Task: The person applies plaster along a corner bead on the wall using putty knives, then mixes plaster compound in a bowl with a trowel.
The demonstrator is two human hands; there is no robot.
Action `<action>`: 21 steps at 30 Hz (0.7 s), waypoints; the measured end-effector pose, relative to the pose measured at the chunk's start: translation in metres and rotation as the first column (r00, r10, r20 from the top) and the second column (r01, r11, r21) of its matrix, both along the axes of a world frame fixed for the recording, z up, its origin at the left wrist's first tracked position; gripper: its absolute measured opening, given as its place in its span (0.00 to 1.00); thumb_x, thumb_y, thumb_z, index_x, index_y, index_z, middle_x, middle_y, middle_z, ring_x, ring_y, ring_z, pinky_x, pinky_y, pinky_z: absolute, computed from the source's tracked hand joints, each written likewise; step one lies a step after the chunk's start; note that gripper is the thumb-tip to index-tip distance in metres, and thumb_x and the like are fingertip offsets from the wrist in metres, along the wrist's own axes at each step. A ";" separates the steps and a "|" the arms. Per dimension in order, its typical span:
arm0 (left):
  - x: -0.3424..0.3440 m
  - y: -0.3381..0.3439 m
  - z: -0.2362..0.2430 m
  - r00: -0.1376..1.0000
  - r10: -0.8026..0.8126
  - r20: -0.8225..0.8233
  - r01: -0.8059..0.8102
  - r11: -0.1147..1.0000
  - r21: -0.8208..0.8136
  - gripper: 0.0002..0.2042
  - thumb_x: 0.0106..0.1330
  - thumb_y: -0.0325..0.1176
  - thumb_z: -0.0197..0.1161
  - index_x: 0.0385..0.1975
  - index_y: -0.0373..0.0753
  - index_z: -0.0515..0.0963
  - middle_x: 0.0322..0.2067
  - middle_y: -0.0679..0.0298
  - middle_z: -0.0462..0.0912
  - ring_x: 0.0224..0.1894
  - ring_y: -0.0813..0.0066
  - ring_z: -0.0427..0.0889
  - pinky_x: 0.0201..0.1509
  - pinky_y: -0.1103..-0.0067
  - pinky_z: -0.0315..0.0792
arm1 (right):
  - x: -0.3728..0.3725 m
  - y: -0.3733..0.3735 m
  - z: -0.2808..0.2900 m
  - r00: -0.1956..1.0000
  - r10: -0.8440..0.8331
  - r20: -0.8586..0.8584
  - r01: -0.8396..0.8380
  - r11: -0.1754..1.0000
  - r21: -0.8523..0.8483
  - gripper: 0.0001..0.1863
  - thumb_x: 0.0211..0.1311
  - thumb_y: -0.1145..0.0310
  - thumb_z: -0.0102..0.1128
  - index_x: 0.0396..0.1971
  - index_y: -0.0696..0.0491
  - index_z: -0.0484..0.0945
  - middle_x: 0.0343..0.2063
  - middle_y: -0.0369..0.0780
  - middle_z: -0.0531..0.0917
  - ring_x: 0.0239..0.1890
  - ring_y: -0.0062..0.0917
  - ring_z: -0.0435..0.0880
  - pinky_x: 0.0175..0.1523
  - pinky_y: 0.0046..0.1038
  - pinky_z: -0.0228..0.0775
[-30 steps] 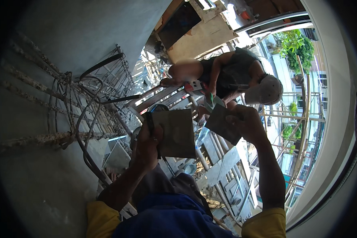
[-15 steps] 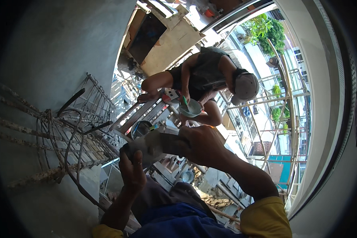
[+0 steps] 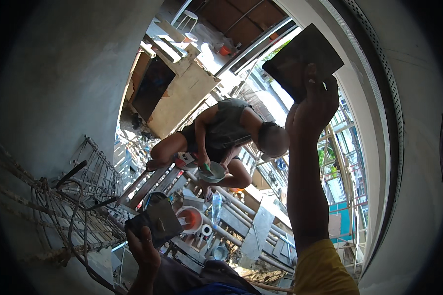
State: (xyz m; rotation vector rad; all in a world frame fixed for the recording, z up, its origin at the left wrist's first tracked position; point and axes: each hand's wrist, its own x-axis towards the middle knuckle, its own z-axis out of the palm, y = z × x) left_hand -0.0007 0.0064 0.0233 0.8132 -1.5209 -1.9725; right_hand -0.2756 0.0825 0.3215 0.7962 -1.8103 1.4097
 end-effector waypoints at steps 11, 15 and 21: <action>0.002 0.004 0.008 0.998 -0.051 0.045 0.053 0.997 -0.048 0.24 0.69 0.47 0.52 0.48 0.27 0.65 0.40 0.50 0.74 0.42 0.61 0.74 0.48 0.70 0.68 | -0.057 0.004 0.055 0.692 -0.057 -0.720 0.399 0.861 0.316 0.30 0.38 0.86 0.60 0.49 0.60 0.77 0.36 0.50 0.77 0.38 0.43 0.81 0.43 0.33 0.77; 0.003 0.003 0.004 0.997 -0.082 0.003 0.082 0.997 -0.003 0.24 0.69 0.47 0.52 0.48 0.27 0.64 0.41 0.51 0.73 0.42 0.62 0.73 0.49 0.71 0.67 | -0.067 -0.006 0.060 0.771 -0.086 -0.631 0.299 0.924 0.239 0.28 0.38 0.86 0.60 0.48 0.60 0.77 0.35 0.50 0.78 0.37 0.44 0.81 0.42 0.34 0.77; 0.005 0.005 0.004 0.994 -0.114 0.001 0.113 0.993 0.012 0.23 0.70 0.46 0.52 0.49 0.27 0.64 0.41 0.52 0.72 0.44 0.64 0.72 0.50 0.71 0.66 | -0.076 -0.013 0.068 0.706 -0.178 -0.686 0.426 0.880 0.211 0.27 0.37 0.85 0.64 0.45 0.59 0.79 0.32 0.47 0.81 0.37 0.41 0.82 0.44 0.35 0.76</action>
